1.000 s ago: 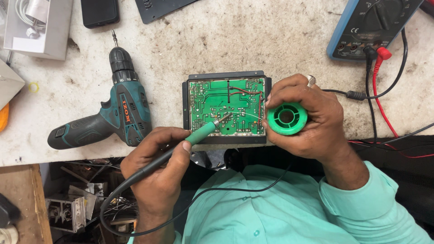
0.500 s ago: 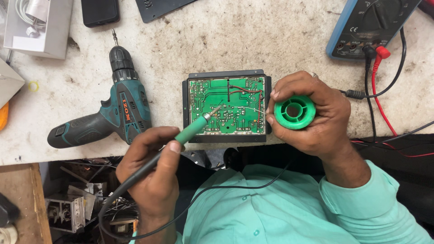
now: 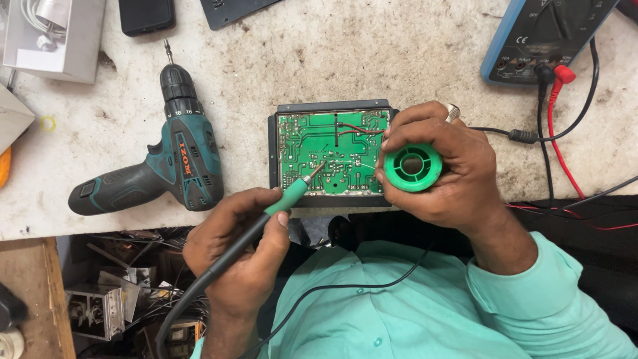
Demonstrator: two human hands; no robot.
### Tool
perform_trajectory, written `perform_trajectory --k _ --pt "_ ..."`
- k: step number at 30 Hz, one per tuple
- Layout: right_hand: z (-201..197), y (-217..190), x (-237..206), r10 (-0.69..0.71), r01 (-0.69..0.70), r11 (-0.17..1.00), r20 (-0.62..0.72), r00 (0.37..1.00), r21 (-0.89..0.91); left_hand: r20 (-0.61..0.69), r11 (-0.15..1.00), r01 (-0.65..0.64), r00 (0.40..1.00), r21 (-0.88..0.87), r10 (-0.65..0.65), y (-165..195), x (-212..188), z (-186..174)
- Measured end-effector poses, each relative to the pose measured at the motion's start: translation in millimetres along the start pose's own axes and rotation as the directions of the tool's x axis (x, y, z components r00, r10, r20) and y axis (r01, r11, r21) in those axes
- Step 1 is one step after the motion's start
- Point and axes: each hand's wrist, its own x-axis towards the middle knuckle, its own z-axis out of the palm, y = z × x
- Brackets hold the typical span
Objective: The person solders components on a green circuit board mounted in a frame, holding a soldering iron in one hand and a solder spool in the other. They then use a blue desoldering pump on the board joints, reposition the board, and continue soldering before setting it down and handling a small component.
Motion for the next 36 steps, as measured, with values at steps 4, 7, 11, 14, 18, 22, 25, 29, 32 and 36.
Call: perform_trajectory --k 4,7,11,14,18,22,25,29,32,36 --pt "-0.1 1.1 -0.4 -0.01 0.01 1.0 0.003 1.0 -0.029 0.002 0.999 -0.023 1.0 0.044 0.023 1.1 0.4 0.6" --pt "-0.3 1.0 -0.4 -0.024 0.024 0.998 0.011 1.0 -0.055 0.003 0.996 -0.055 0.998 0.064 0.055 1.5 1.6 1.1" --pt "-0.6 0.3 -0.1 -0.026 0.028 0.997 0.02 0.999 -0.078 0.005 0.994 -0.066 0.998 0.086 0.066 2.6 2.2 1.1" --pt "-0.4 0.3 0.0 -0.027 0.028 0.996 0.017 0.999 -0.079 0.001 0.996 -0.045 0.999 0.081 0.045 3.8 2.0 1.7" --pt "-0.3 0.7 -0.2 -0.029 0.03 0.996 0.014 0.999 -0.084 0.01 0.995 -0.06 0.998 0.085 0.059 5.4 3.2 1.6" --pt "-0.2 0.5 -0.6 -0.027 0.029 0.997 0.017 0.999 -0.075 0.02 0.993 -0.072 0.997 0.094 0.07 7.0 4.5 1.0" --pt "0.1 0.3 -0.4 -0.025 0.026 0.996 0.017 1.0 -0.081 0.026 0.994 -0.064 0.998 0.088 0.062 8.0 4.8 0.4" --pt "0.0 -0.8 -0.4 -0.021 0.022 0.994 0.014 1.0 -0.107 0.032 0.994 -0.057 0.998 0.092 0.055 8.3 4.8 -0.1" --pt "0.0 -1.0 0.0 -0.024 0.026 0.993 0.013 1.0 -0.115 0.025 0.996 -0.045 0.999 0.081 0.043 7.5 4.6 0.6" --pt "0.3 -0.8 0.1 -0.029 0.03 0.994 0.009 1.0 -0.108 0.022 0.996 -0.045 0.999 0.082 0.043 5.9 4.4 0.2"
